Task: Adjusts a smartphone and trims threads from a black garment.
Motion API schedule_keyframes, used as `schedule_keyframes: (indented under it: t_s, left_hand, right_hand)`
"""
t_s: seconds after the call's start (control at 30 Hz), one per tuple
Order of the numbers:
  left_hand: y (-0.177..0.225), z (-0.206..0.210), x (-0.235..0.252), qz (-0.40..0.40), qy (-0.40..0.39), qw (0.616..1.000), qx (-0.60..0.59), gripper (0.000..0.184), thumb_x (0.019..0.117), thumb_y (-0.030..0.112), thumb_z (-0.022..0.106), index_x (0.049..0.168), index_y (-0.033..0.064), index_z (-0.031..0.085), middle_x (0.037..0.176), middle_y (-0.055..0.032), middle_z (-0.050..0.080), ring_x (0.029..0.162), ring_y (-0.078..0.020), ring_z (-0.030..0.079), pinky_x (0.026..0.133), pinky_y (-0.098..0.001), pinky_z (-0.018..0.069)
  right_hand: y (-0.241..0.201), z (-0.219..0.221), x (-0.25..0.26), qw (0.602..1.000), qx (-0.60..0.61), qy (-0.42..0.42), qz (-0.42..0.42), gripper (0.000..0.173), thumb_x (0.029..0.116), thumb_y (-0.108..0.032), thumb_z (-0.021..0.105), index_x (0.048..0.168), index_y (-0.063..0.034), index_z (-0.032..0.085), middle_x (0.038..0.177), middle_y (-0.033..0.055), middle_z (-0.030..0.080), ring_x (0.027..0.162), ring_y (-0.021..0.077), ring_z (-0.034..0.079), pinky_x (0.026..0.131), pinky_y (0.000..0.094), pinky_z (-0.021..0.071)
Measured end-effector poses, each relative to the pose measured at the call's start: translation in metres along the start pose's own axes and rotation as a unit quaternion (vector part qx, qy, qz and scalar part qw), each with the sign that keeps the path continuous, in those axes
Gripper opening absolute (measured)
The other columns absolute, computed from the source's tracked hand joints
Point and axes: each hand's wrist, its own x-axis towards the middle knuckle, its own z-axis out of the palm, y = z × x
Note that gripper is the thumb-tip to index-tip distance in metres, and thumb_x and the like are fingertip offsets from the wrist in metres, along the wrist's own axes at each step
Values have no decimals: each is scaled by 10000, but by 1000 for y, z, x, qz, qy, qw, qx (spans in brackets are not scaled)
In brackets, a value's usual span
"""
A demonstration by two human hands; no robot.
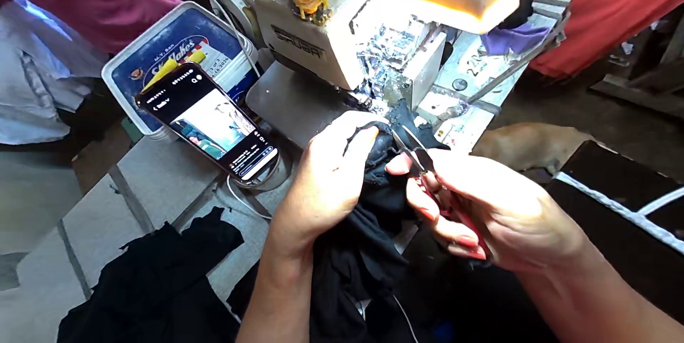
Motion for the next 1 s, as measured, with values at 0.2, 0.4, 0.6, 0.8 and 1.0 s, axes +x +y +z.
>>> schedule_keyframes:
  t_s: [0.2, 0.4, 0.6, 0.8, 1.0]
  left_hand:
    - [1, 0, 0, 10, 1, 1000, 18, 178, 1019, 3, 508, 1092, -8, 670, 943, 28, 663, 837, 74, 606, 772, -97, 507]
    - [-2, -1, 0, 27, -8, 999, 17, 177, 1008, -9, 507, 1086, -19, 666, 956, 13, 660, 859, 57, 611, 788, -109, 512]
    - [-2, -3, 0, 33, -15, 999, 15, 161, 944, 2, 616, 1087, -18, 687, 934, 17, 686, 809, 63, 624, 745, -96, 524]
    - [-3, -2, -1, 36, -7, 998, 44, 146, 949, 34, 630, 1060, -14, 712, 946, 9, 705, 846, 71, 634, 778, -94, 522]
    - [-4, -2, 0, 48, -11, 998, 35, 138, 949, 14, 626, 1048, -29, 712, 958, -4, 699, 870, 62, 634, 797, -100, 524]
  right_hand:
    - [3, -3, 0, 1000, 8, -10, 5, 349, 1066, -176, 271, 1078, -140, 618, 674, -107, 561, 449, -74, 455, 400, 76, 388]
    - [5, -3, 1, 1000, 6, -6, -7, 345, 1070, -170, 277, 1104, -127, 617, 680, -103, 564, 458, -72, 457, 415, 76, 398]
    - [6, -1, 3, 999, -15, 30, -30, 346, 1074, -139, 291, 1103, -111, 635, 677, -87, 577, 448, -62, 464, 411, 80, 408]
    - [9, -1, 8, 996, -48, 52, -51, 305, 1079, -107, 323, 1030, -97, 624, 633, -87, 548, 438, -74, 436, 403, 64, 370]
    - [13, -1, 11, 996, -30, 61, -50, 311, 1078, -101, 325, 996, -101, 625, 609, -77, 535, 426, -63, 426, 391, 73, 357]
